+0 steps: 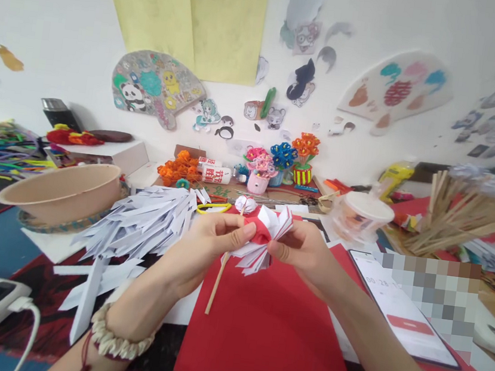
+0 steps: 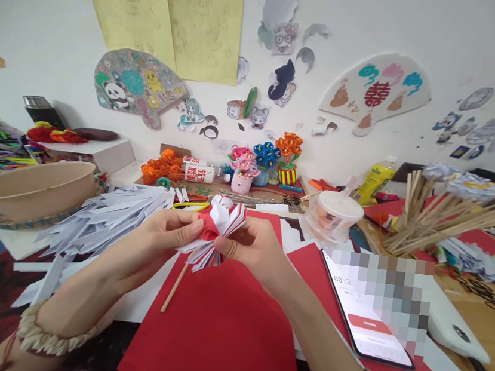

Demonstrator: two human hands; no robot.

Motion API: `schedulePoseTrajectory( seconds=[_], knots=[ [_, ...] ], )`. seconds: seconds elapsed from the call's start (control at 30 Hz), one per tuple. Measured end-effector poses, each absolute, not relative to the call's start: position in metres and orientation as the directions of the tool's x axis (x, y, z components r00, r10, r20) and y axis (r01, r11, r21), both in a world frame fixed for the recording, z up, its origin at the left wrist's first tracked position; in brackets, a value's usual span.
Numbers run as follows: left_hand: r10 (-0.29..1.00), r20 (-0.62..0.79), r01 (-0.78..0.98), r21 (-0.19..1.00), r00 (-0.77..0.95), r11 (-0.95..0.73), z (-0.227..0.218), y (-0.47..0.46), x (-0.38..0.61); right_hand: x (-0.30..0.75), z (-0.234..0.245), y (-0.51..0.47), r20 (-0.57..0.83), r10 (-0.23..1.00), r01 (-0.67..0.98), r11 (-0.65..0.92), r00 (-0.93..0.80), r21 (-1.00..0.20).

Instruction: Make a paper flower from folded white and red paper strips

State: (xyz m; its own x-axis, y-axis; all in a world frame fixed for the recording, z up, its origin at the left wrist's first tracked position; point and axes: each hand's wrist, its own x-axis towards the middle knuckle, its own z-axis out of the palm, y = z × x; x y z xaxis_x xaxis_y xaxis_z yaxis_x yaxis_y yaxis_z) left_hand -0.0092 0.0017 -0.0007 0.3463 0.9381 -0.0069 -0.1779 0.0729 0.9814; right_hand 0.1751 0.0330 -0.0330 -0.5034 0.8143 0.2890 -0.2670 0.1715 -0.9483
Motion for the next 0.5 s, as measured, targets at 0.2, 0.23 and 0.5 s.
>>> schedulePoseTrajectory(
  seconds=[0.2,0.23,0.5],
  knots=[
    [0.955,0.013,-0.129,0.991,0.295,0.026,-0.0017,0.0033,-0.0088,0.1752,-0.0312,0.0332,0.318,0.797,-0.272,0.200,-0.514,-0.941],
    [0.961,0.018,-0.121,0.993,0.277,0.016,-0.0023,0.0036,-0.0090,0.1750,-0.0314,0.0334,0.321,0.795,-0.270,0.205,-0.515,-0.941],
    [0.953,-0.020,-0.105,0.993,0.304,0.055,-0.0014,0.0016,-0.0083,0.1754,-0.0354,0.0360,0.328,0.779,-0.194,0.264,-0.535,-0.945]
  ],
)
